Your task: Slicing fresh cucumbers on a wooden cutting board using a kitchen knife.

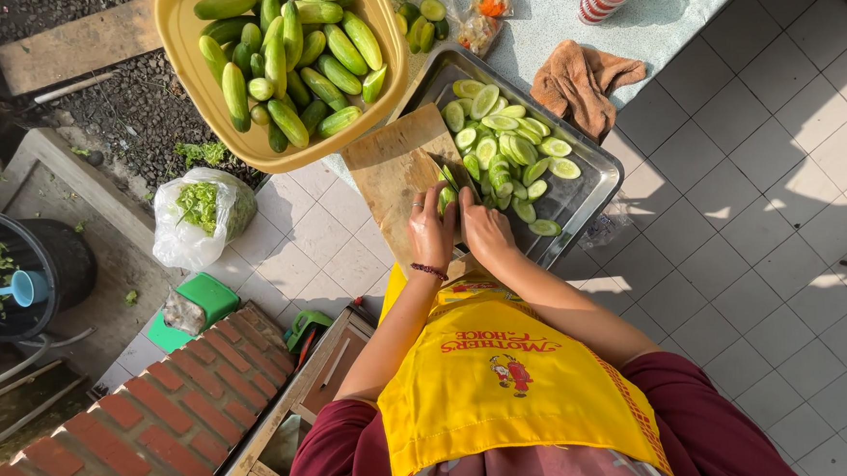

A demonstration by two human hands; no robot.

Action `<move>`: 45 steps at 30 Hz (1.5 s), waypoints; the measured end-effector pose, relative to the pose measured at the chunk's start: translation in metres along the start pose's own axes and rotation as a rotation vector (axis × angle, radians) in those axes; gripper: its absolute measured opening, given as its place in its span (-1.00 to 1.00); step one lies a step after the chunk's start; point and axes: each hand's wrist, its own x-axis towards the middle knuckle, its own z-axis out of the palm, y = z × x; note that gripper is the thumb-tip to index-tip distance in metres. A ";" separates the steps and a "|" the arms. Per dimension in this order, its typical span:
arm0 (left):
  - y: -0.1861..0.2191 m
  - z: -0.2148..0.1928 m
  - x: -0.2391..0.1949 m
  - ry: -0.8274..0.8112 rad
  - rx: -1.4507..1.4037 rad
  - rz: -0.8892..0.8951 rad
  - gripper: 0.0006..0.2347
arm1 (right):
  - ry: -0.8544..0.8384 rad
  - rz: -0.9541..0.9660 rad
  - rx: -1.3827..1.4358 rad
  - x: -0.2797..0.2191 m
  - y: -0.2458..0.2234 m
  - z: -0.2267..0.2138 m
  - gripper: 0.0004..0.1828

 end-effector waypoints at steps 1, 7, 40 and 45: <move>-0.002 -0.002 0.001 0.002 0.001 0.006 -0.70 | 0.006 -0.001 0.002 -0.010 0.011 0.012 -0.50; -0.012 -0.013 0.009 0.053 0.033 0.039 -0.71 | 0.012 -0.045 -0.041 -0.048 0.055 0.057 -0.39; -0.026 -0.006 0.009 0.100 0.013 0.023 -0.80 | 0.012 -0.020 0.077 -0.039 -0.017 -0.010 -0.47; -0.027 -0.004 0.006 0.115 0.025 0.027 -0.81 | 0.036 -0.079 -0.005 0.026 0.003 0.048 -0.48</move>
